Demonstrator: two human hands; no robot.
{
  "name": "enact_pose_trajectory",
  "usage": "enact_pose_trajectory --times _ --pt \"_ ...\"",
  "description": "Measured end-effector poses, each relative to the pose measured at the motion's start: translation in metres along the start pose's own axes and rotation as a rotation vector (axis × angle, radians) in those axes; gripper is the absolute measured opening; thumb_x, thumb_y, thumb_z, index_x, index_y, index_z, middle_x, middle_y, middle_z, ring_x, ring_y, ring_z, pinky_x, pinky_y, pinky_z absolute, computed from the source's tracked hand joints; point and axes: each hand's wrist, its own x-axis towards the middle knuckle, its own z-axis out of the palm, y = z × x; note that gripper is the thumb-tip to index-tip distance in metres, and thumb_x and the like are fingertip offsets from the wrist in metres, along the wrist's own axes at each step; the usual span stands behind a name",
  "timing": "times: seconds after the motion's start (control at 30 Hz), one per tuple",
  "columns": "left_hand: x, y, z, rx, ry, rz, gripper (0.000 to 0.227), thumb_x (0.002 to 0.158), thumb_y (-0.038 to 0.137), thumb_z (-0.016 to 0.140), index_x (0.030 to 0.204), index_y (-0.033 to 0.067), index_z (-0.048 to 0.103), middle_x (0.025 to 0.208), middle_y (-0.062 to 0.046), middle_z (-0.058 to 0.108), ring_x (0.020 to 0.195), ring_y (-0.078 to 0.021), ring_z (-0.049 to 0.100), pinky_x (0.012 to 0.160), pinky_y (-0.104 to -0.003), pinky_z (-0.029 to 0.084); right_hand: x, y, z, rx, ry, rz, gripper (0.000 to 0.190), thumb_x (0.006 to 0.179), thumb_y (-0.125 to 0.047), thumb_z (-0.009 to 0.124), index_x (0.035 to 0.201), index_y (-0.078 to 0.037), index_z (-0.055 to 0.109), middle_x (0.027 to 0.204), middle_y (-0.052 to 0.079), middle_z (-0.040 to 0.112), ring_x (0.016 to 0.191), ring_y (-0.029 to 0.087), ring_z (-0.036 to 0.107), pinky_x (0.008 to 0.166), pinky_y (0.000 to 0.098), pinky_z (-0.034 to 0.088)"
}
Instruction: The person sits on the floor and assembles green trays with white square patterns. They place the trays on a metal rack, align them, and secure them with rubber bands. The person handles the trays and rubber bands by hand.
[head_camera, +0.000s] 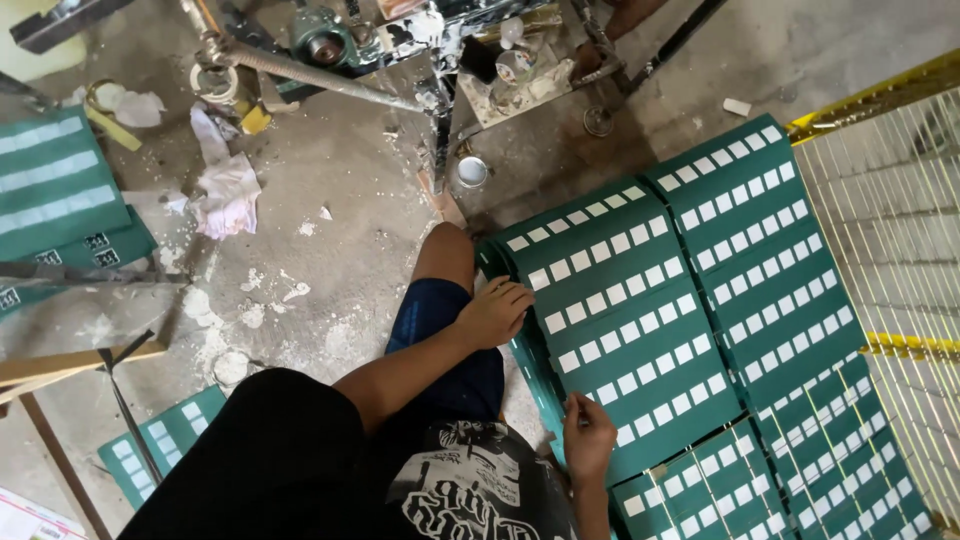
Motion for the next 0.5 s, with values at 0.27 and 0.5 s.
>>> enact_pose_trajectory --times 0.27,0.5 --pt "-0.003 -0.009 0.022 0.003 -0.053 0.008 0.030 0.086 0.010 0.069 0.116 0.0054 0.065 0.122 -0.011 0.066 0.119 -0.0291 0.060 0.112 -0.047 0.038 -0.009 0.018 0.010 0.112 -0.100 0.206 0.022 0.096 -0.015 0.071 0.107 0.003 0.077 0.081 0.013 0.078 0.066 0.017 0.073 0.061 0.0299 0.058" --pt "-0.008 -0.002 0.019 0.123 -0.051 -0.022 0.028 0.086 0.013 0.070 0.113 0.0074 0.065 0.120 -0.009 0.066 0.118 -0.0276 0.061 0.111 -0.044 0.040 -0.009 0.071 0.033 0.147 -0.087 0.160 0.024 0.098 -0.016 0.072 0.109 0.005 0.076 0.080 0.014 0.075 0.061 0.018 0.070 0.053 0.0306 0.054"
